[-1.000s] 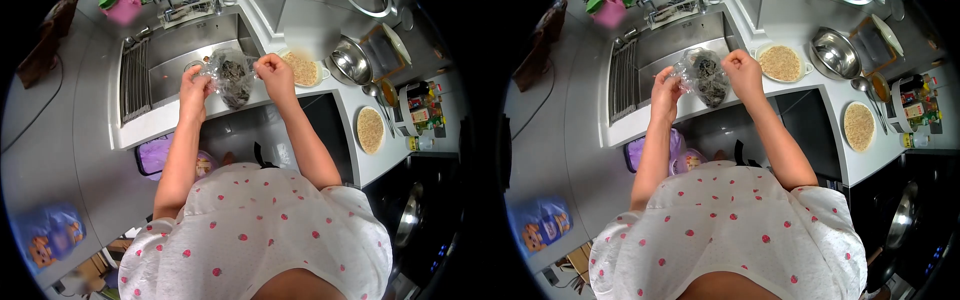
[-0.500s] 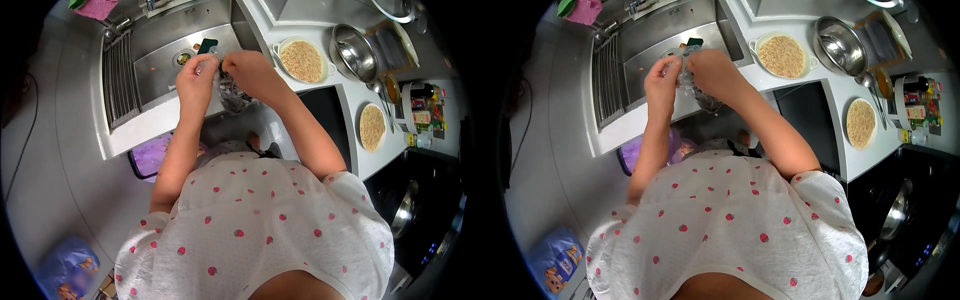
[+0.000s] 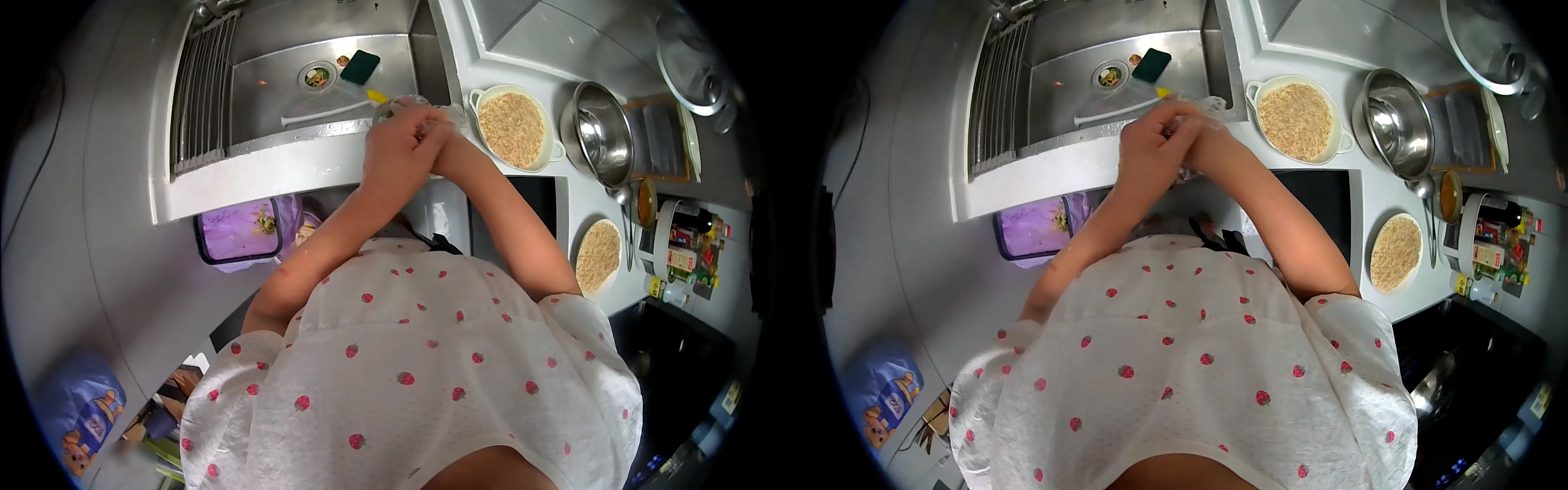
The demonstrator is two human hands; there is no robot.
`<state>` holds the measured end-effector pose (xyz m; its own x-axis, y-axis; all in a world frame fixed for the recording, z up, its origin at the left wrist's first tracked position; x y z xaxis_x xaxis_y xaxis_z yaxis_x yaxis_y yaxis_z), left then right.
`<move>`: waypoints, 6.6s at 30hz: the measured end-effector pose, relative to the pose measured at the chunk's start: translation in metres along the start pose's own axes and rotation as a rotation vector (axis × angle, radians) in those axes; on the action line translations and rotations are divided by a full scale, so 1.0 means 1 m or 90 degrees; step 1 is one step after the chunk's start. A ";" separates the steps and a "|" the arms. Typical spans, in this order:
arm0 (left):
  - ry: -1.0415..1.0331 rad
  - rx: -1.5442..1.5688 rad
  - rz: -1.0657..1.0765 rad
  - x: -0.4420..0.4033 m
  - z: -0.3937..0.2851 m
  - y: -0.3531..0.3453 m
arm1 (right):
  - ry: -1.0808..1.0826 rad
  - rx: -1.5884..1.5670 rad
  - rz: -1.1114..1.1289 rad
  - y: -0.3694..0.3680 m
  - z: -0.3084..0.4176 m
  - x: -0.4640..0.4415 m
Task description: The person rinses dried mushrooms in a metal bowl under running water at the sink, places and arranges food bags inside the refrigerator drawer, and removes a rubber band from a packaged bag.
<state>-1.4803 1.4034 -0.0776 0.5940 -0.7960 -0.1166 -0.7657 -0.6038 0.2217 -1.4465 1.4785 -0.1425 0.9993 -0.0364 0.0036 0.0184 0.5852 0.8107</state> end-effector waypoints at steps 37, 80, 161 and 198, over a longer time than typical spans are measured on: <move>0.254 0.356 0.026 0.006 0.147 0.016 | -0.187 -0.013 -0.050 0.005 -0.008 -0.003; 0.036 0.054 -0.071 -0.002 0.103 0.046 | -0.421 -0.594 -0.085 -0.009 -0.021 -0.008; 0.023 0.040 0.199 -0.036 -0.044 0.042 | -0.281 -0.994 -0.333 0.068 0.076 0.053; -0.215 -0.348 0.215 -0.176 -0.216 -0.240 | -0.084 -0.875 -0.654 0.279 -0.047 0.213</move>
<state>-1.3483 1.6976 0.0989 0.1697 -0.9584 -0.2295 -0.6087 -0.2851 0.7404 -1.2269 1.6724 0.0566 0.5542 -0.8306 -0.0538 0.6809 0.4896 -0.5447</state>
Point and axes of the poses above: each hand's wrist, its own x-axis away from the middle knuckle, its own y-axis out of the back of the hand, z = x × y, the point moved 6 cm from there along -x, towards the middle knuckle, and after that the axes turned 9 degrees about z, right-handed, at the moved point
